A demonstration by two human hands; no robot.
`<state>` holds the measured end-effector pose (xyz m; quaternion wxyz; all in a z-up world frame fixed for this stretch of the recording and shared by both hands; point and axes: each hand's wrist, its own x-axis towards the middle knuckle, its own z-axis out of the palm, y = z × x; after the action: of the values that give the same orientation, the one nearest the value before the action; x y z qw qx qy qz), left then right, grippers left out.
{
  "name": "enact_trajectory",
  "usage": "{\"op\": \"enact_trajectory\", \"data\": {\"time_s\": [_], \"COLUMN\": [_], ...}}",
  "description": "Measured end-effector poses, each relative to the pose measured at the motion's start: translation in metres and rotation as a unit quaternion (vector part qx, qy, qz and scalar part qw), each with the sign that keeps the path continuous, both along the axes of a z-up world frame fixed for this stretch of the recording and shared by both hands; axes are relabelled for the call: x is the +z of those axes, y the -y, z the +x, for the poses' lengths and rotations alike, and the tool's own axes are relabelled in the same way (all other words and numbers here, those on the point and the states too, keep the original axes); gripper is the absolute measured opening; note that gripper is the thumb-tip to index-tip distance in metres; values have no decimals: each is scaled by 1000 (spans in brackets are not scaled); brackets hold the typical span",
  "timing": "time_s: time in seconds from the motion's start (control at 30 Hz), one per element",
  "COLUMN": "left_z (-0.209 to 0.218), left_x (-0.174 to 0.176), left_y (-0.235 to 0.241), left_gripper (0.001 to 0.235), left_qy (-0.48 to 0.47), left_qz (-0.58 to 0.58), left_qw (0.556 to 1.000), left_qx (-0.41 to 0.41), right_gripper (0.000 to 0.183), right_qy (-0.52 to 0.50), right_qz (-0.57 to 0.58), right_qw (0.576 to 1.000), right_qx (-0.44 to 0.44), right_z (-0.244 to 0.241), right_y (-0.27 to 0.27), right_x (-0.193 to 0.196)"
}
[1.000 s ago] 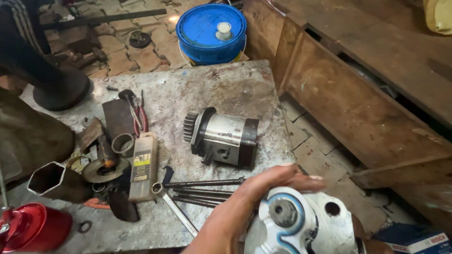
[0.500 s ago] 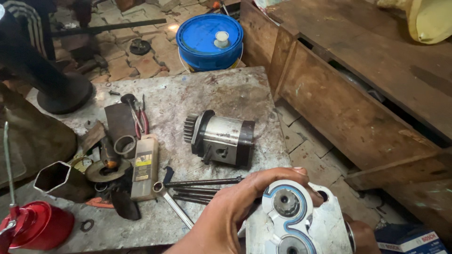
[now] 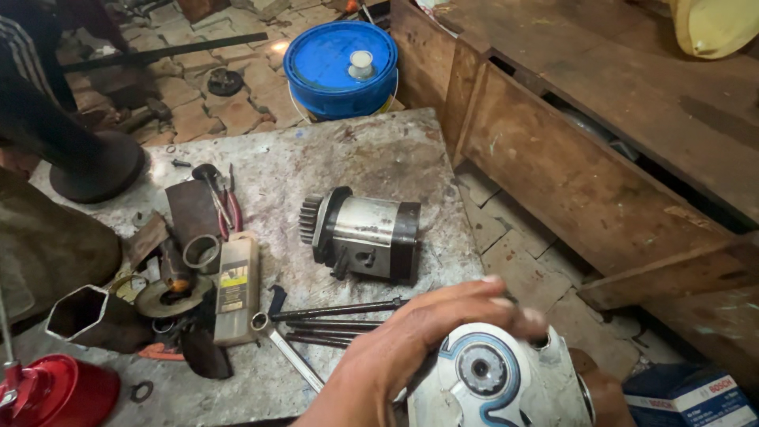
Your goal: The person disassembles and reassembles a metal machinery component on a workbench. They remove the housing, handle internal gears, and use a wrench, pliers, and a metal tool to manipulate internal parts and bolts.
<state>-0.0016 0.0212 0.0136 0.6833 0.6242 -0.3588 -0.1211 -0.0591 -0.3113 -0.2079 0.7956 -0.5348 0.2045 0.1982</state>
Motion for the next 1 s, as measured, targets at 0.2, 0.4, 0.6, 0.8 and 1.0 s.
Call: {"op": "enact_trajectory", "data": {"time_s": [0.2, 0.4, 0.6, 0.8, 1.0], "left_z": [6, 0, -16, -11, -5], "left_x": [-28, -25, -10, -31, -44], "left_y": [6, 5, 6, 12, 7], "left_gripper": [133, 114, 78, 68, 65], "left_qy": [43, 122, 74, -100, -127], "left_qz": [-69, 40, -55, 56, 223], "left_qw": [996, 984, 959, 933, 928], "left_qx": [36, 122, 269, 341, 269], "right_gripper": [51, 52, 54, 56, 57], "right_qy": [10, 34, 43, 72, 156], "right_qz": [-21, -38, -38, -55, -138], "right_qw": [1000, 998, 998, 996, 976], "right_qx": [5, 23, 12, -5, -58], "right_z": [12, 47, 58, 63, 70], "right_y": [11, -1, -16, -14, 23], "right_x": [20, 38, 31, 35, 49]}}
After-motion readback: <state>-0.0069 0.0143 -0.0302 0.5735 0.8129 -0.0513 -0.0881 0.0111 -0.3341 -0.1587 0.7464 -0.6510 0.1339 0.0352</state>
